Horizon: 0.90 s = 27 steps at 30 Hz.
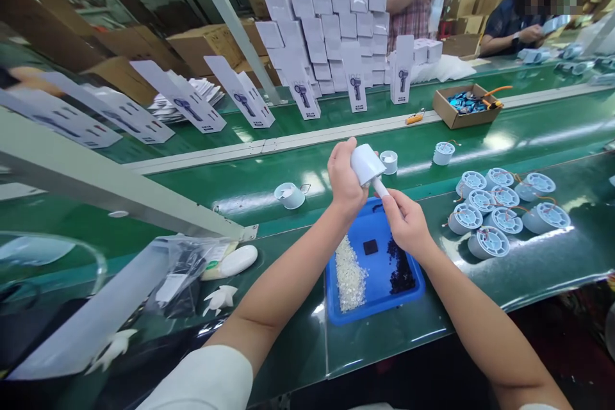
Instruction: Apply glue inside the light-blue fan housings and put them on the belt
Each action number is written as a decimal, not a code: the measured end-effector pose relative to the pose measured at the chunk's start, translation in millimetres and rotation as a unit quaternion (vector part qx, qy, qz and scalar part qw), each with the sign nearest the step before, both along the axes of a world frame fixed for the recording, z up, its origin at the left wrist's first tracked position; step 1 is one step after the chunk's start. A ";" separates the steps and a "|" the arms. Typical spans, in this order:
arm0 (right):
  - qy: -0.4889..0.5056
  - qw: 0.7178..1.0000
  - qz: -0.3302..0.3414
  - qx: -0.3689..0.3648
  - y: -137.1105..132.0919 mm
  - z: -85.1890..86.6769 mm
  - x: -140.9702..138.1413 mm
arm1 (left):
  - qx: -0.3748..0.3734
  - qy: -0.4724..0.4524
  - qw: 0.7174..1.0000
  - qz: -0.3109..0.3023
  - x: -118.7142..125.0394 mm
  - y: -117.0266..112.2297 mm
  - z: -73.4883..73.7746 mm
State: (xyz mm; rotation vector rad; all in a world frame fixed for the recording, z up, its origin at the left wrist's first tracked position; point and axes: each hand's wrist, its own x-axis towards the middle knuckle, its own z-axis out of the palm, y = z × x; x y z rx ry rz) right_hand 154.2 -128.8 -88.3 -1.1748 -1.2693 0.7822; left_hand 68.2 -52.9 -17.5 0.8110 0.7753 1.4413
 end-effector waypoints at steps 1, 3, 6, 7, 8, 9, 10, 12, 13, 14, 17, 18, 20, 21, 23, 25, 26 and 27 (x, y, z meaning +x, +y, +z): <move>0.020 1.000 0.012 0.000 0.2 -1.6 -0.7 | 0.005 0.000 1.000 0.001 -0.2 -0.6 -0.8; 0.045 0.999 0.029 0.002 0.8 -4.2 -1.9 | 0.026 0.007 1.000 0.005 -0.6 -0.5 -3.8; 0.047 0.999 0.012 0.009 0.8 -5.3 -1.8 | 0.064 0.062 0.996 -0.001 0.4 1.2 -10.9; 0.036 0.999 -0.007 0.012 0.5 -4.6 -1.1 | 0.079 0.091 0.993 -0.012 0.7 2.1 -13.0; 0.019 0.999 -0.027 0.014 0.1 -3.3 0.1 | 0.090 0.119 0.988 -0.033 0.6 3.2 -14.3; -0.003 0.999 -0.047 0.016 -0.3 -1.5 1.8 | 0.097 0.143 0.983 -0.062 -0.4 4.9 -14.8; -0.031 0.998 -0.060 0.016 -0.4 0.8 3.8 | 0.096 0.161 0.978 -0.094 -2.5 7.3 -14.4; -0.091 0.994 -0.061 0.010 0.5 5.7 8.3 | 0.086 0.186 0.969 -0.139 -11.0 16.0 -11.6; -0.115 0.992 -0.055 0.007 1.6 7.9 10.4 | 0.086 0.200 0.966 -0.141 -17.4 22.5 -10.3; -0.129 0.990 -0.055 0.004 3.1 9.5 12.0 | 0.096 0.219 0.963 -0.126 -25.0 30.6 -9.8; -0.115 0.992 -0.051 -0.010 7.8 10.8 12.5 | 0.125 0.333 0.933 -0.056 -48.5 59.7 -17.3; -0.100 0.994 -0.043 -0.014 8.7 10.2 11.2 | 0.128 0.387 0.912 -0.048 -53.5 69.3 -22.5; -0.070 0.997 -0.011 -0.016 9.5 8.3 7.3 | 0.116 0.519 0.842 -0.084 -54.7 86.1 -33.7; -0.059 0.998 0.009 -0.015 9.5 7.2 5.1 | 0.098 0.586 0.796 -0.119 -50.3 92.6 -38.4; -0.040 0.998 0.050 -0.017 9.4 4.7 0.6 | 0.063 0.677 0.709 -0.187 -32.8 101.3 -44.2; -0.026 0.995 0.090 -0.031 9.4 1.8 -3.1 | 0.117 0.690 0.693 -0.174 -8.3 104.3 -46.4; -0.023 0.993 0.107 -0.038 9.4 0.3 -4.6 | 0.173 0.662 0.709 -0.168 4.5 104.2 -47.1; -0.022 0.992 0.121 -0.044 9.5 -1.3 -5.8 | 0.220 0.630 0.723 -0.181 16.6 103.6 -47.9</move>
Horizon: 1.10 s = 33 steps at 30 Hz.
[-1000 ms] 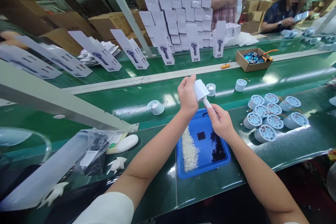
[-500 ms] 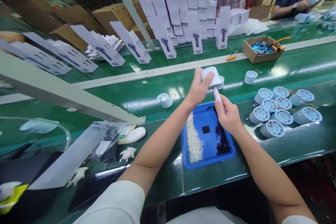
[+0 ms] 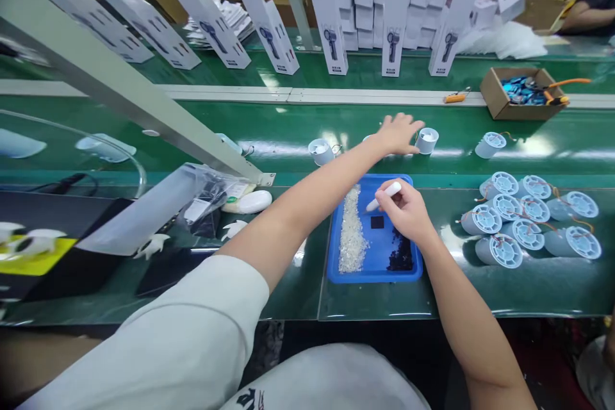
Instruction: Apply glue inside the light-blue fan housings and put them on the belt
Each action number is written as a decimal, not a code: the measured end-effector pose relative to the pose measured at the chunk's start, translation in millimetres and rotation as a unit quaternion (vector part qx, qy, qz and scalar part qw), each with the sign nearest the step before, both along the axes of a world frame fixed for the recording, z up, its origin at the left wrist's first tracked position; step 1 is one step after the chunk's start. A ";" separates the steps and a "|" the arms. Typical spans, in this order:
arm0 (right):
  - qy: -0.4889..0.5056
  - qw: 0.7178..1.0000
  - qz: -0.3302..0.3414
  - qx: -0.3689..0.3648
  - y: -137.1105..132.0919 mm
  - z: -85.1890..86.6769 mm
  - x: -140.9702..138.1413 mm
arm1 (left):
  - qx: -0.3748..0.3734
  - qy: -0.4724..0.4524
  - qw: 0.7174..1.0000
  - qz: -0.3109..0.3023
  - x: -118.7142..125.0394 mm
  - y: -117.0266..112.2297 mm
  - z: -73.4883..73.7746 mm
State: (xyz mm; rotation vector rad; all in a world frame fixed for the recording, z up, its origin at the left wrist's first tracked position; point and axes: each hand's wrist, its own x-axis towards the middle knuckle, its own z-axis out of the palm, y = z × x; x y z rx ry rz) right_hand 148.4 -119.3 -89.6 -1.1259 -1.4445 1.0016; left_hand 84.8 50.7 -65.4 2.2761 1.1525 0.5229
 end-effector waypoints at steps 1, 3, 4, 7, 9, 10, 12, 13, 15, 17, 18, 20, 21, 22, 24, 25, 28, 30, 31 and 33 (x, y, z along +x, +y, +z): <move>-0.001 1.000 0.011 -0.002 0.1 -1.5 -1.1 | 0.002 -0.028 0.999 -0.036 10.9 -0.8 -1.1; -0.009 1.000 0.025 0.001 0.2 -4.2 -2.8 | -0.008 -0.050 0.997 -0.065 27.4 -1.4 -3.8; -0.012 1.000 0.028 0.005 0.3 -5.3 -3.5 | -0.012 -0.051 0.996 -0.067 32.8 -0.9 -4.9; -0.015 0.999 0.035 0.009 0.4 -6.9 -5.0 | -0.010 -0.064 0.996 -0.057 38.4 4.0 -3.6; -0.014 0.999 0.041 0.001 0.4 -6.9 -5.5 | -0.009 -0.119 0.992 -0.035 34.5 7.1 2.7; -0.014 0.999 0.045 -0.004 0.5 -6.9 -5.6 | -0.009 -0.156 0.987 -0.019 30.3 7.5 7.6; -0.020 0.999 0.047 -0.009 0.7 -6.8 -5.3 | -0.007 -0.244 0.970 0.022 17.3 4.0 19.5; -0.024 0.999 0.043 -0.008 1.0 -7.0 -5.0 | -0.007 -0.286 0.957 0.043 8.7 0.0 25.9; -0.030 0.999 0.028 -0.003 1.5 -8.0 -3.9 | -0.014 -0.359 0.929 0.089 -11.2 -11.7 37.3; -0.036 0.999 0.010 0.004 2.1 -9.7 -2.5 | -0.019 -0.405 0.905 0.131 -31.8 -24.8 44.8; -0.040 0.999 0.001 0.006 2.3 -10.6 -1.7 | -0.024 -0.419 0.895 0.151 -41.1 -30.6 46.8; -0.053 0.998 -0.016 0.016 2.6 -12.2 -0.2 | -0.044 -0.441 0.879 0.178 -56.2 -39.2 48.0; -0.064 0.997 -0.028 0.027 2.7 -12.5 0.5 | -0.054 -0.448 0.873 0.184 -61.9 -41.8 47.8; -0.077 0.995 -0.043 0.043 2.7 -12.2 1.3 | -0.061 -0.455 0.869 0.187 -66.4 -43.5 47.4; -0.116 0.987 -0.068 0.091 2.7 -9.9 3.1 | -0.064 -0.460 0.866 0.183 -72.8 -45.2 47.2; -0.138 0.980 -0.071 0.121 2.7 -7.9 4.3 | -0.064 -0.459 0.867 0.182 -75.2 -45.7 47.7; -0.190 0.959 -0.069 0.201 2.1 -1.0 8.8 | -0.077 -0.454 0.870 0.179 -80.5 -46.8 51.5; -0.191 0.951 -0.082 0.230 1.4 2.3 12.2 | -0.098 -0.461 0.864 0.177 -82.5 -47.4 55.1; -0.184 0.950 -0.091 0.236 1.0 3.0 13.9 | -0.109 -0.466 0.861 0.174 -82.9 -47.5 56.6; -0.171 0.952 -0.105 0.233 0.4 2.8 16.4 | -0.126 -0.464 0.860 0.172 -82.5 -47.3 58.2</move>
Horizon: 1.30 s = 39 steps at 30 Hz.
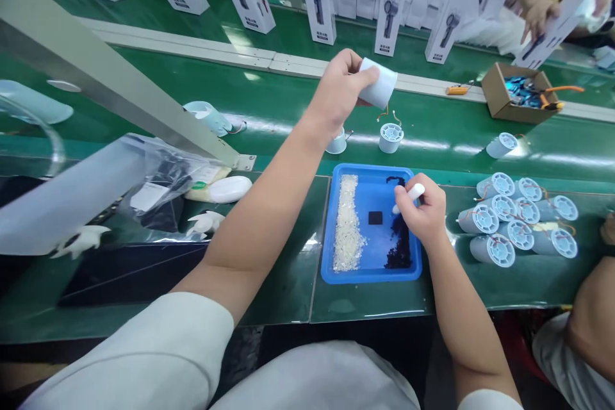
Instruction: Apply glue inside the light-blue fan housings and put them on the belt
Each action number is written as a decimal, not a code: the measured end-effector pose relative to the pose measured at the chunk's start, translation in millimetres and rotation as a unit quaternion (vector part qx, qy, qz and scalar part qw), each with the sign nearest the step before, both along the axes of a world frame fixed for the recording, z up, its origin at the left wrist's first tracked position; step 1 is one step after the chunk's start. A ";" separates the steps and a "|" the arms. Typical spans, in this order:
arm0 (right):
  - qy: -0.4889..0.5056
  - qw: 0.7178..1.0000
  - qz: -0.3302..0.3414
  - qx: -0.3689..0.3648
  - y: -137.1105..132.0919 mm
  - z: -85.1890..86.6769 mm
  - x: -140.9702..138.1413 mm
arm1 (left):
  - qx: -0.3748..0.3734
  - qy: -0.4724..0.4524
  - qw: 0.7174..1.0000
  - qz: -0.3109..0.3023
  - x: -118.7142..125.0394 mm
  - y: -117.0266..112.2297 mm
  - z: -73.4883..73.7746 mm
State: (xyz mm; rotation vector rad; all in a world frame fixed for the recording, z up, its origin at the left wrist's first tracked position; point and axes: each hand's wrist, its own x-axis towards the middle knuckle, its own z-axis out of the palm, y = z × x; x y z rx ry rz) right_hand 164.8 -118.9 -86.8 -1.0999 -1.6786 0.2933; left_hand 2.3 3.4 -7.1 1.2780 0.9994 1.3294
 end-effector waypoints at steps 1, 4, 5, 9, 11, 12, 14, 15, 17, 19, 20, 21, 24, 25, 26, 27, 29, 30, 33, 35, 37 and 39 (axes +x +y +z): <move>0.003 1.000 -0.007 -0.004 -0.2 -0.6 0.7 | -0.005 0.008 1.000 -0.001 0.6 0.3 0.0; -0.001 0.999 -0.030 -0.019 -0.3 -2.6 0.8 | -0.022 0.042 0.999 0.007 3.6 1.5 -2.8; -0.001 0.999 -0.034 -0.021 -0.2 -3.0 0.3 | -0.027 0.048 0.998 0.008 4.6 1.8 -4.0; -0.006 0.999 -0.031 -0.030 0.1 -3.9 -3.0 | -0.035 0.049 0.998 0.001 7.3 2.1 -7.8; -0.017 0.999 -0.027 -0.036 0.2 -4.7 -4.6 | -0.029 0.046 0.999 0.000 8.1 2.4 -9.0; -0.022 0.999 -0.026 -0.036 0.3 -5.2 -5.3 | -0.025 0.044 0.999 0.002 8.5 2.7 -9.5; -0.029 0.999 -0.029 -0.026 0.5 -5.8 -6.4 | -0.021 0.038 0.999 0.006 9.4 3.3 -10.7; -0.031 0.999 -0.031 -0.018 0.7 -5.9 -6.9 | -0.022 0.032 0.999 0.008 9.9 3.3 -11.1; -0.032 0.999 -0.034 -0.002 1.0 -5.6 -7.4 | -0.030 0.014 0.999 0.004 10.7 2.3 -11.1; -0.028 0.999 -0.036 0.010 1.1 -5.0 -7.4 | -0.043 -0.015 0.999 -0.017 10.9 -0.6 -9.8; -0.024 0.999 -0.038 0.014 1.0 -4.8 -7.2 | -0.052 -0.029 0.998 -0.032 10.7 -2.5 -8.7; -0.019 0.999 -0.041 0.016 0.9 -4.8 -7.0 | -0.059 -0.043 0.996 -0.048 10.5 -4.5 -7.6; -0.012 0.999 -0.043 0.010 0.3 -5.6 -5.9 | -0.076 -0.070 0.992 -0.071 9.3 -9.4 -4.5; -0.012 0.999 -0.042 0.008 0.1 -6.1 -5.6 | -0.078 -0.076 0.991 -0.073 9.0 -10.2 -3.9; -0.013 0.999 -0.040 0.006 0.0 -6.6 -5.4 | -0.080 -0.080 0.991 -0.072 8.6 -10.6 -3.5; -0.015 0.999 -0.037 0.004 -0.1 -7.1 -5.3 | -0.084 -0.082 0.990 -0.073 8.3 -10.6 -3.4; -0.019 0.999 -0.031 -0.001 -0.1 -7.7 -5.4 | -0.091 -0.084 0.989 -0.078 7.8 -9.7 -3.5; -0.021 0.999 -0.030 -0.004 0.1 -8.0 -5.5 | -0.094 -0.085 0.989 -0.081 7.5 -9.0 -3.6; -0.026 0.999 -0.037 0.006 1.8 -8.7 -5.6 | -0.101 -0.096 0.986 -0.088 6.8 -7.4 -4.0; -0.028 0.999 -0.027 0.008 3.7 -9.8 -5.3 | -0.108 -0.114 0.983 -0.098 6.6 -6.8 -4.1; -0.024 1.000 0.004 -0.010 5.3 -11.1 -5.0 | -0.115 -0.134 0.977 -0.117 6.8 -6.6 -4.4; -0.015 0.999 0.027 -0.027 5.1 -11.6 -5.4 | -0.122 -0.149 0.972 -0.136 7.8 -6.6 -4.8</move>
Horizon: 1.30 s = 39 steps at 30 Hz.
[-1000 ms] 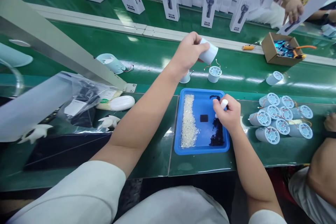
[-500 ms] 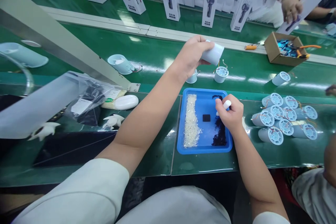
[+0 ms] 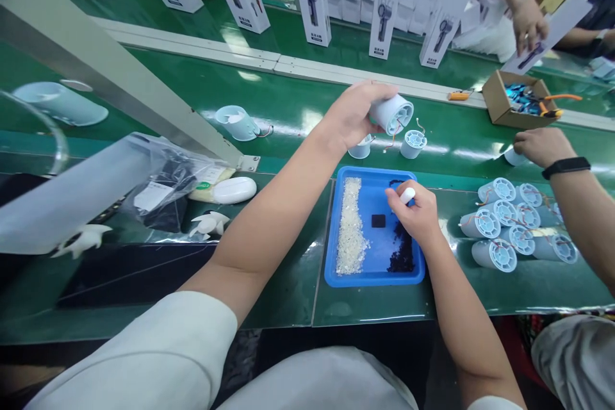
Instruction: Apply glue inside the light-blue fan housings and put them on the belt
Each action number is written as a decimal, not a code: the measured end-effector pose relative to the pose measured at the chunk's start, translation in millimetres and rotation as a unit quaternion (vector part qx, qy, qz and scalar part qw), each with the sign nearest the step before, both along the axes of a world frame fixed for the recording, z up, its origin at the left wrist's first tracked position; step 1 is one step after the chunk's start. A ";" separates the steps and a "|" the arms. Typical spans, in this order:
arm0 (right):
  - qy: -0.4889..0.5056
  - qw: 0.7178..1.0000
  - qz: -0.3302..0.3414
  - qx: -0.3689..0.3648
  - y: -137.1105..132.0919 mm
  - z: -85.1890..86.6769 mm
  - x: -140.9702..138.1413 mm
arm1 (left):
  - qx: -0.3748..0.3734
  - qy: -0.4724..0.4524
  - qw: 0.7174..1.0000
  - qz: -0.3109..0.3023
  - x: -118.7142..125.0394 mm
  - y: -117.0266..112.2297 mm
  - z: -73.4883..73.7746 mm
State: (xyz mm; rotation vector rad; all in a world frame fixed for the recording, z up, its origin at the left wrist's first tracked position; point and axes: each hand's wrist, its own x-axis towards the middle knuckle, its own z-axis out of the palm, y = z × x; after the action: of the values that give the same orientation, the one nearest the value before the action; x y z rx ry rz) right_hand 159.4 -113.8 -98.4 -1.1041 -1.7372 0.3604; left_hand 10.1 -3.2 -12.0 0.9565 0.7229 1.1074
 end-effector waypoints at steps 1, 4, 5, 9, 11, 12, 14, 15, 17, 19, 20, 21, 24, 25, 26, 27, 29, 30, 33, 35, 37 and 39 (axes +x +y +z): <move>0.008 1.000 0.001 -0.001 -1.1 0.2 -0.6 | -0.002 -0.007 1.000 -0.007 0.9 0.0 -0.5; 0.010 1.000 0.002 0.003 -7.2 3.0 -4.3 | -0.019 -0.012 1.000 0.000 4.9 0.2 -3.4; -0.006 1.000 0.018 -0.005 -9.4 4.3 -5.7 | -0.025 -0.008 1.000 0.003 6.7 0.3 -4.8; -0.055 0.995 0.081 -0.017 -13.7 8.8 -7.5 | -0.041 0.029 0.999 0.005 15.2 -0.5 -11.2; 0.001 0.999 0.040 0.026 -12.6 9.8 -4.8 | -0.048 0.053 0.997 0.013 19.3 -2.0 -13.4; 0.045 0.998 0.006 0.053 -11.5 10.0 -2.9 | -0.050 0.064 0.997 0.015 21.0 -2.9 -14.2; 0.133 0.984 -0.057 0.104 -8.9 9.4 1.0 | -0.049 0.082 0.995 0.011 23.8 -4.7 -15.2; 0.165 0.975 -0.080 0.123 -7.6 8.7 2.7 | -0.049 0.089 0.995 0.006 24.8 -5.6 -15.5; 0.194 0.965 -0.108 0.139 -5.3 6.9 4.9 | -0.045 0.099 0.994 -0.004 26.1 -7.5 -15.7; 0.202 0.963 -0.124 0.131 -3.5 4.7 5.4 | -0.042 0.106 0.993 -0.005 26.9 -9.6 -15.2; 0.207 0.962 -0.129 0.125 -2.9 3.7 5.1 | -0.039 0.110 0.993 -0.003 27.2 -10.7 -14.8; 0.214 0.960 -0.132 0.119 -2.4 2.8 4.7 | -0.034 0.114 0.993 -0.002 27.5 -12.0 -14.2; 0.232 0.957 -0.133 0.112 -1.8 1.5 3.0 | -0.020 0.127 0.992 -0.005 28.2 -15.2 -12.4; 0.235 0.957 -0.132 0.110 -1.8 1.6 2.6 | -0.016 0.129 0.992 -0.006 28.5 -15.9 -11.9; 0.236 0.957 -0.132 0.108 -2.0 1.8 2.3 | -0.014 0.131 0.991 -0.006 28.8 -16.4 -11.6; 0.235 0.957 -0.132 0.107 -2.2 2.1 2.1 | -0.013 0.132 0.991 -0.006 29.2 -16.6 -11.5; 0.233 0.958 -0.130 0.106 -2.4 2.9 2.1 | -0.011 0.138 0.990 -0.007 29.9 -16.4 -11.8; 0.231 0.958 -0.130 0.106 -2.4 3.2 2.1 | -0.008 0.142 0.990 -0.007 30.2 -16.2 -12.0; 0.230 0.959 -0.130 0.105 -2.4 4.0 2.3 | -0.001 0.149 0.989 -0.005 30.5 -15.8 -12.2; 0.231 0.958 -0.129 0.108 -2.7 4.6 2.2 | 0.000 0.143 0.990 -0.005 30.2 -16.0 -11.4; 0.230 0.958 -0.129 0.114 -3.3 5.4 2.0 | 0.000 0.136 0.991 -0.005 29.6 -16.3 -10.3; 0.225 0.957 -0.138 0.119 -3.7 6.5 1.9 | -0.001 0.134 0.991 -0.003 29.2 -16.4 -9.6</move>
State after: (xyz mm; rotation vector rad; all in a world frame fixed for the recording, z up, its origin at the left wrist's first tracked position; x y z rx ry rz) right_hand 161.3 -117.5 -91.9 -0.9811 -1.1730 0.2017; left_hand 39.3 -19.6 -21.6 1.1168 0.9377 0.9819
